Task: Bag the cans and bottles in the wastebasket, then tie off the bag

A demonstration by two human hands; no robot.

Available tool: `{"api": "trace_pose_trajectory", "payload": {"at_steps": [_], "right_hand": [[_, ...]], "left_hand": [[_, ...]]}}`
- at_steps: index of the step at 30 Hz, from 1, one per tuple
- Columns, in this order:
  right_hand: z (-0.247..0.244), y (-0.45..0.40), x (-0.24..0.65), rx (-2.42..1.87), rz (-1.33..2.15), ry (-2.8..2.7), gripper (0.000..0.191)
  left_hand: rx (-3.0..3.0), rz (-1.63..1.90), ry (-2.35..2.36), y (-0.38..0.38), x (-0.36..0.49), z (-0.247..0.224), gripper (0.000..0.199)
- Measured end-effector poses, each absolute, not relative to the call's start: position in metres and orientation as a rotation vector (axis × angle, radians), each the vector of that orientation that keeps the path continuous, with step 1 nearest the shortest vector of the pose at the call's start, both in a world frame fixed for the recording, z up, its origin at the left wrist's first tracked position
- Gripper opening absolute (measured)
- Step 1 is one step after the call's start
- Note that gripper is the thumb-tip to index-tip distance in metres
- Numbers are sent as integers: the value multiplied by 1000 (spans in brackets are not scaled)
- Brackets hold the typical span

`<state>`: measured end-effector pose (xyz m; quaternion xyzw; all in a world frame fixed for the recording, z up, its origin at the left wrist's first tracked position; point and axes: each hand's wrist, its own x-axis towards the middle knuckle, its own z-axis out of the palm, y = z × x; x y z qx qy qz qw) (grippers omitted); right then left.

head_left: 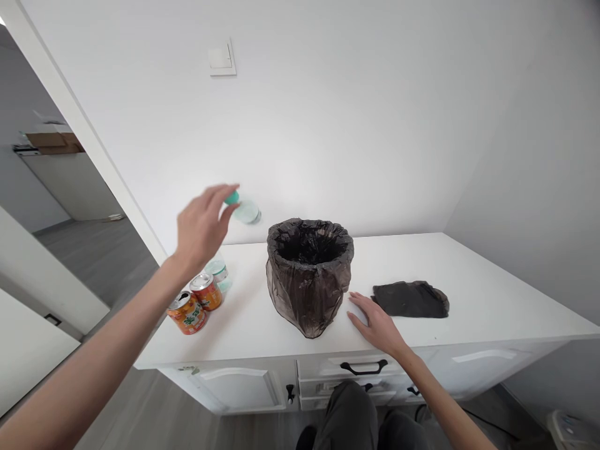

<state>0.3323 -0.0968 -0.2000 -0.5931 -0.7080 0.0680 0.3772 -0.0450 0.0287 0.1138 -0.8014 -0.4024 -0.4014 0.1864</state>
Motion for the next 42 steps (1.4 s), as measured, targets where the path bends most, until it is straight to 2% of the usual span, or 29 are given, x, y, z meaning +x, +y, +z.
{"api": "trace_pose_trajectory", "payload": {"at_steps": [4, 7, 11, 17, 26, 33, 36, 42], "right_hand": [[-202, -97, 332, -1530, 188, -1803, 49], [-205, -95, 334, -1534, 176, -1814, 48], [-209, -93, 335, -1510, 134, -1829, 46], [-205, -93, 333, -1501, 125, -1821, 44], [-201, -93, 331, -1500, 144, -1812, 43], [-200, -92, 331, -1499, 144, -1812, 42], [-202, -91, 332, -1496, 138, -1814, 42], [-202, -91, 330, -1486, 136, -1799, 41]], "left_hand": [[-2136, -1307, -889, -40, -15, 171, 46], [-2299, -1180, -848, -72, 11, 182, 51], [-2550, -873, -894, -70, 30, 171, 51], [-2703, -570, -972, -33, 42, 153, 39], [-2873, -430, -1023, 17, 61, 122, 38], [-3084, -143, -931, 35, 72, 110, 24], [-3173, -210, -816, 44, 74, 103, 35], [-3138, -746, -1001, 68, 58, 93, 71]]}}
